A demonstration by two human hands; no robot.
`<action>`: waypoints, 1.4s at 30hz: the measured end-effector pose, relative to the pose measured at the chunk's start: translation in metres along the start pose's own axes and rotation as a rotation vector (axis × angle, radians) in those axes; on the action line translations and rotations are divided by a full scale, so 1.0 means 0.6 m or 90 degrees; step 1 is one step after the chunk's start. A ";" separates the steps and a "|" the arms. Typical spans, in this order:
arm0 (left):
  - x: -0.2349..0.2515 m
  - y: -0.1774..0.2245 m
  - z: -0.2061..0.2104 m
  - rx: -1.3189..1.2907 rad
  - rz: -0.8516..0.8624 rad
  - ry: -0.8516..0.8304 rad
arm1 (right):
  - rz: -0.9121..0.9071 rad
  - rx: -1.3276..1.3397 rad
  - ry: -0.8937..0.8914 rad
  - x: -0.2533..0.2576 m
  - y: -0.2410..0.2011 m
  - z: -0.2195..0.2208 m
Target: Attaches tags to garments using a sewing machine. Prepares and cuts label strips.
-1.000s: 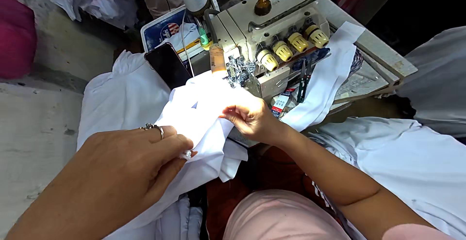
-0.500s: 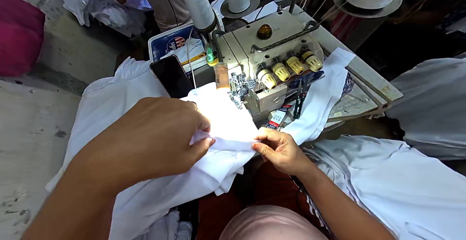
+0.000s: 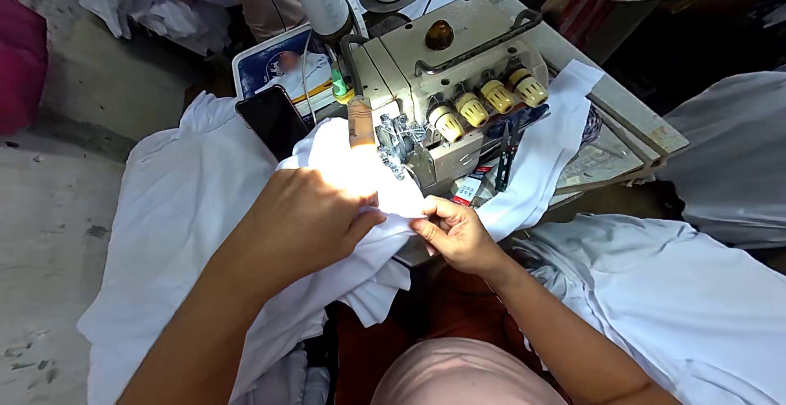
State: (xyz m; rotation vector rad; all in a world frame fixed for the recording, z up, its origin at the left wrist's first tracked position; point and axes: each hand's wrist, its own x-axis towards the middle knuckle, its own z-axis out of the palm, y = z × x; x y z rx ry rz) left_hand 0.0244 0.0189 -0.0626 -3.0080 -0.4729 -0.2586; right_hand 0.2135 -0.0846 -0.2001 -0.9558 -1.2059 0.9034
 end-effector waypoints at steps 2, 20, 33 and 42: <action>0.006 -0.005 0.015 -0.020 0.001 0.019 | 0.000 0.010 -0.001 0.007 0.004 0.002; 0.005 -0.028 0.004 -0.078 -0.070 0.032 | 0.026 0.031 -0.037 0.033 0.006 -0.004; 0.000 -0.038 0.094 -0.180 -0.023 -0.022 | -0.083 -0.033 0.047 -0.005 0.029 0.002; -0.024 -0.024 0.138 -0.172 -0.140 0.058 | -0.136 -0.102 0.097 0.003 0.040 -0.001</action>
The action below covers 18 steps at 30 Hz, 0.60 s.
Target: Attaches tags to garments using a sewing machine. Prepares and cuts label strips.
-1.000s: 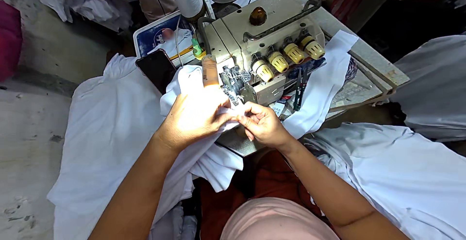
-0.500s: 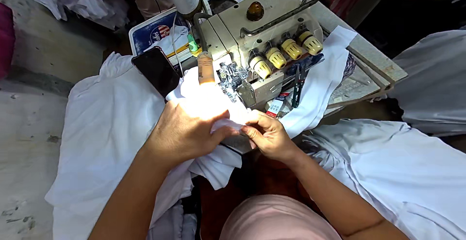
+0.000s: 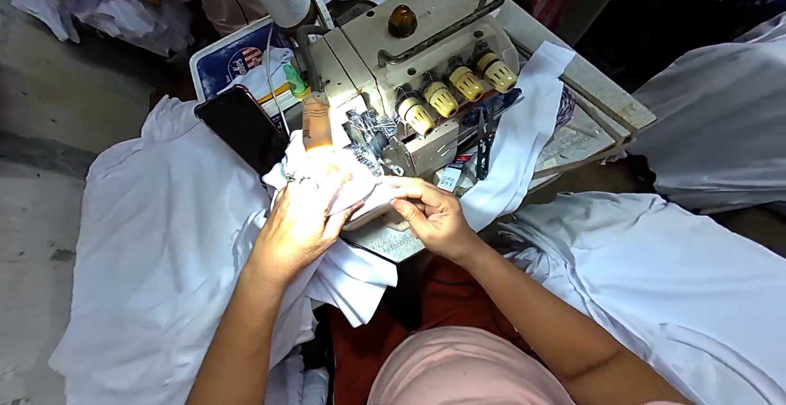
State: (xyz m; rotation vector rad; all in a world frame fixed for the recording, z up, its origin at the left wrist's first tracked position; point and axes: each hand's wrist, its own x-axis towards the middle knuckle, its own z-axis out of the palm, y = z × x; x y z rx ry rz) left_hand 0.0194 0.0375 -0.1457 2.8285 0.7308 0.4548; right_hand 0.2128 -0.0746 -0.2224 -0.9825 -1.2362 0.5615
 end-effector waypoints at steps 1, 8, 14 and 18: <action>-0.004 0.005 0.008 0.020 -0.033 0.013 | -0.007 -0.016 0.017 -0.009 -0.002 -0.003; -0.027 0.050 0.063 0.099 -0.145 0.193 | -0.034 -0.364 0.248 -0.026 0.021 -0.079; -0.065 0.135 0.097 0.118 -0.282 0.270 | 0.214 -0.333 0.303 0.020 0.032 -0.128; -0.082 0.163 0.122 0.111 -0.298 0.320 | 0.245 -0.265 0.288 0.033 0.047 -0.134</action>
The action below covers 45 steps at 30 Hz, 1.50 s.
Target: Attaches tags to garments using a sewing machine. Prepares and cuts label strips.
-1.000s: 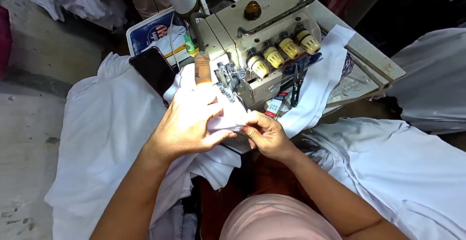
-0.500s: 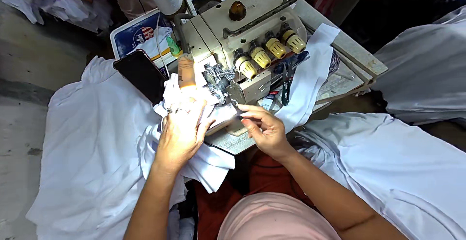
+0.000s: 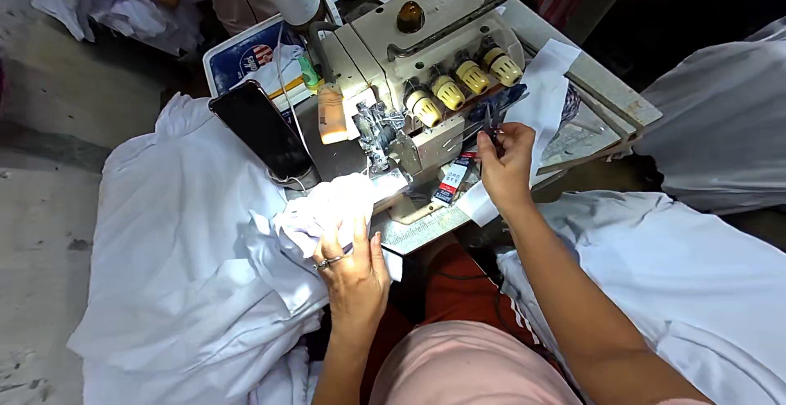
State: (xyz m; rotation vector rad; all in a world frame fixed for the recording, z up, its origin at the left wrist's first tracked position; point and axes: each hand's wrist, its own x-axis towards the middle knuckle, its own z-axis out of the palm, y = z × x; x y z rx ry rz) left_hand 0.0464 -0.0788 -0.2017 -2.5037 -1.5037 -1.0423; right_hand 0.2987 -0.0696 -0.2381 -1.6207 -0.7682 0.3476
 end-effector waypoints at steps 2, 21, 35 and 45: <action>-0.011 -0.001 0.005 -0.023 -0.004 0.016 | 0.038 -0.042 -0.003 -0.006 -0.013 -0.008; -0.015 -0.032 0.009 -0.204 -0.022 0.072 | -0.519 -0.469 -0.257 -0.104 -0.154 0.080; -0.014 -0.062 -0.002 -0.284 0.040 0.069 | -0.201 -0.072 -0.271 -0.123 -0.134 0.072; 0.056 -0.192 -0.131 0.069 0.212 -0.143 | -0.084 0.151 -0.217 -0.126 -0.119 0.081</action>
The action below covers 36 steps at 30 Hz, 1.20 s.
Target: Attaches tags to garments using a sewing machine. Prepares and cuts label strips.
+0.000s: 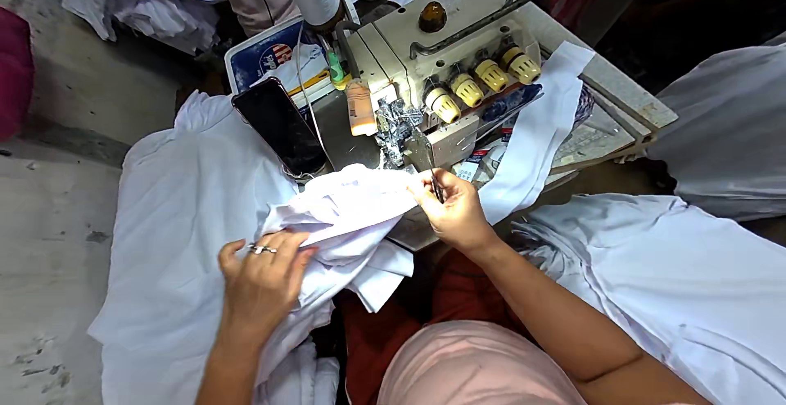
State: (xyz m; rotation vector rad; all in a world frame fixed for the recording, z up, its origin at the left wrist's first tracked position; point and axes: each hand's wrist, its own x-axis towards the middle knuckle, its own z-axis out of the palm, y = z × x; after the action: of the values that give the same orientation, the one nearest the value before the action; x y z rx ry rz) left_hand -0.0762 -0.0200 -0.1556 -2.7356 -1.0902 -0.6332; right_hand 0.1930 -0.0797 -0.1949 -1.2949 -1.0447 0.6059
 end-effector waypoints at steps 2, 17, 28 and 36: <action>0.005 -0.026 -0.033 0.034 0.028 -0.020 | 0.006 0.027 0.023 -0.003 0.006 0.004; 0.069 -0.062 -0.092 -0.259 0.067 -0.239 | 0.019 0.072 0.017 -0.009 0.006 0.020; 0.215 0.039 -0.019 -0.318 0.290 -0.351 | -0.214 0.027 -0.045 -0.016 0.005 0.023; 0.126 -0.012 -0.040 -0.106 0.283 -0.010 | -0.435 -0.281 -0.289 -0.019 0.014 -0.035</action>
State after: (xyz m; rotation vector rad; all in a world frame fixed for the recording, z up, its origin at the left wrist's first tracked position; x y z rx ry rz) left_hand -0.0399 0.0263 -0.1017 -2.9796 -0.4138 -0.6536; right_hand 0.2079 -0.0976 -0.2049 -1.0768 -1.9686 0.1366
